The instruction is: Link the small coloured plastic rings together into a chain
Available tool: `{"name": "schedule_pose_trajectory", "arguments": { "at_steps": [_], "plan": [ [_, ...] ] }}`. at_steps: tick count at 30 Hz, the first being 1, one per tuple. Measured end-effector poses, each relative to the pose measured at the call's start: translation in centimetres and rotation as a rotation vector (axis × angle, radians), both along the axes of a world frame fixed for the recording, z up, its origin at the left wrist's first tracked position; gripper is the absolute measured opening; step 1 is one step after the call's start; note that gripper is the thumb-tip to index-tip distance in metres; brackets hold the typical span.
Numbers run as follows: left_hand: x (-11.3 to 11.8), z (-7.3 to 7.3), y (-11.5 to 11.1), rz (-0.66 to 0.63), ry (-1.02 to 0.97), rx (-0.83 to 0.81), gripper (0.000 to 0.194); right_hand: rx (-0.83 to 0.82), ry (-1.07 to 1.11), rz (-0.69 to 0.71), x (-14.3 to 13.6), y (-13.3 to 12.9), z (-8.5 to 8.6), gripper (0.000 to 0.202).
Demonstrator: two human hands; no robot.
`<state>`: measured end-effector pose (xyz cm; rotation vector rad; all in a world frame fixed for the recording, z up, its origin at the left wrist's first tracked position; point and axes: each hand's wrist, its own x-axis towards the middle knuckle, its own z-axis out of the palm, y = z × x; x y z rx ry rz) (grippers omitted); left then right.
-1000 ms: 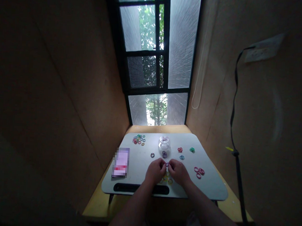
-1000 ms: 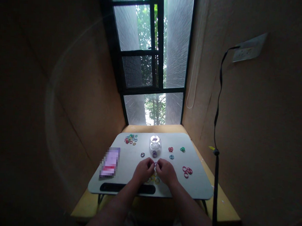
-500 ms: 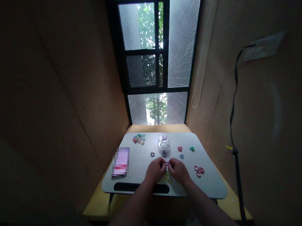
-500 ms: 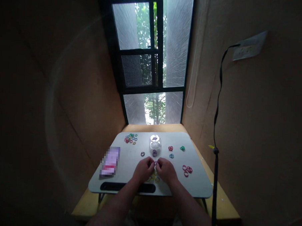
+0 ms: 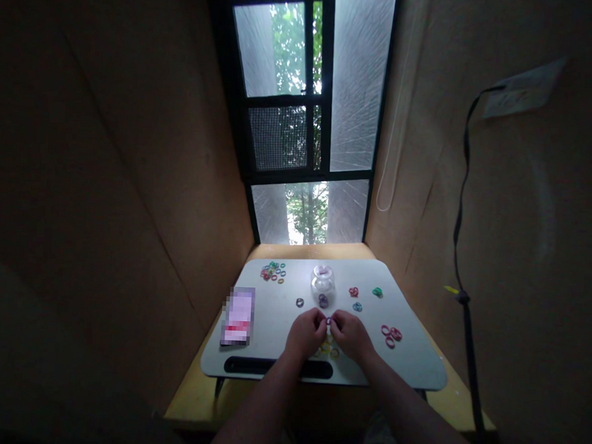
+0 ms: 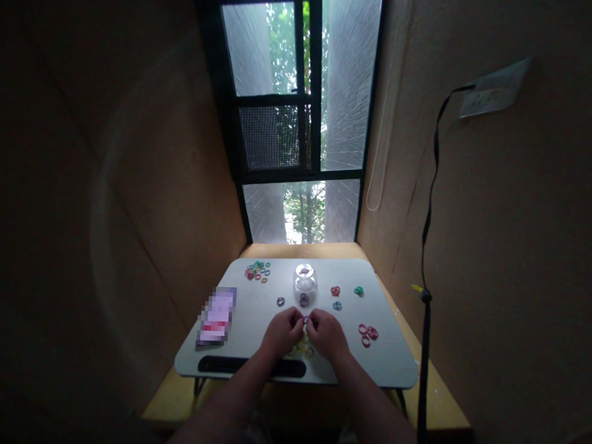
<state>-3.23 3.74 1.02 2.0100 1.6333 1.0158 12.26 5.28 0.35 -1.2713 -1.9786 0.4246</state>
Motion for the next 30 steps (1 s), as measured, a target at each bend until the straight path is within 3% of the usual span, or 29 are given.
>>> {"name": "schedule_pose_trajectory", "arguments": {
  "at_steps": [30],
  "plan": [
    [-0.01, -0.14, 0.21, -0.02, -0.024, 0.017, 0.012, 0.015, -0.004, 0.022, 0.21, 0.3, -0.04, 0.019]
  ]
}}
